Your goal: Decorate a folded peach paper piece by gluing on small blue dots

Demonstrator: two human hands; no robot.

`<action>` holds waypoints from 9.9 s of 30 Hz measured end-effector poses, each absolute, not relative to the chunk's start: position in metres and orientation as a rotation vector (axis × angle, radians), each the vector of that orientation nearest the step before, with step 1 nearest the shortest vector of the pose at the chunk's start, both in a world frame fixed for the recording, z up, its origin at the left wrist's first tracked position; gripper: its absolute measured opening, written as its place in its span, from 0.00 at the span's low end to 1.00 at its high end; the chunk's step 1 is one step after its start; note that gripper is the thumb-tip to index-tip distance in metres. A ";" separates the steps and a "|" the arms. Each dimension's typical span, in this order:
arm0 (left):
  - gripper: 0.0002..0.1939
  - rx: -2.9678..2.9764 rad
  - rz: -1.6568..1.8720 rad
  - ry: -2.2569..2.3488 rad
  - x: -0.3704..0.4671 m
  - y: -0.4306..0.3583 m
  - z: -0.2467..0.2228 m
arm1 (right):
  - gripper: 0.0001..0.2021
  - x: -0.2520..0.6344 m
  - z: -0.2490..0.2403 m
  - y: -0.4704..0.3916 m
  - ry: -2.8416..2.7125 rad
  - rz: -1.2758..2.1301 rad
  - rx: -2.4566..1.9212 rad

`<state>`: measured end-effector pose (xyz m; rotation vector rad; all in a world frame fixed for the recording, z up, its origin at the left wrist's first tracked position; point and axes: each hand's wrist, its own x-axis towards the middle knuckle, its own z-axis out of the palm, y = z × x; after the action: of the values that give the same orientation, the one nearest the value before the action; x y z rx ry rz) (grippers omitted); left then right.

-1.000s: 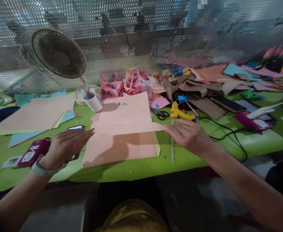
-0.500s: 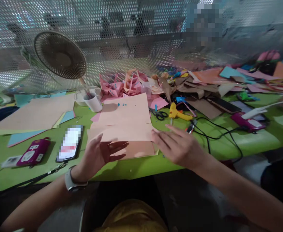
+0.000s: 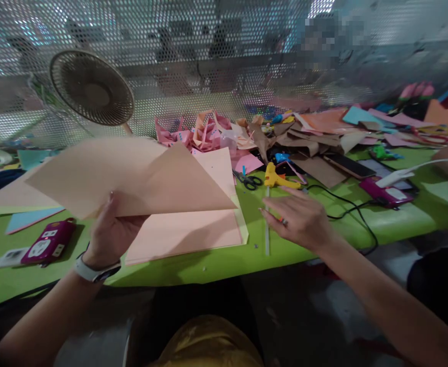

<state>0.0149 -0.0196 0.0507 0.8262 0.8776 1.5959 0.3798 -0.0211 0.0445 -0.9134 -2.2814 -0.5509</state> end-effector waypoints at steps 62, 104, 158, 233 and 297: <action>0.19 2.218 0.619 1.380 -0.024 0.020 -0.001 | 0.23 0.294 -0.015 0.020 -2.048 0.750 -1.428; 0.17 2.203 0.392 1.833 -0.011 0.028 -0.011 | 0.17 0.282 -0.024 0.040 -2.186 0.387 -1.716; 0.43 3.016 0.106 0.854 0.034 0.004 -0.020 | 0.16 0.296 -0.011 0.041 -2.192 0.493 -1.789; 0.38 2.970 0.068 0.865 0.032 0.002 -0.021 | 0.48 0.266 -0.041 -0.030 -2.657 -0.111 -1.228; 0.33 2.863 0.055 1.170 -0.036 -0.006 0.003 | 0.20 0.326 0.004 0.036 -1.913 1.676 -1.737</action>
<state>-0.0363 -0.0062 0.0025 2.8634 1.1700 0.0549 0.3257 0.0358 0.0045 -1.7371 -1.9125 1.6755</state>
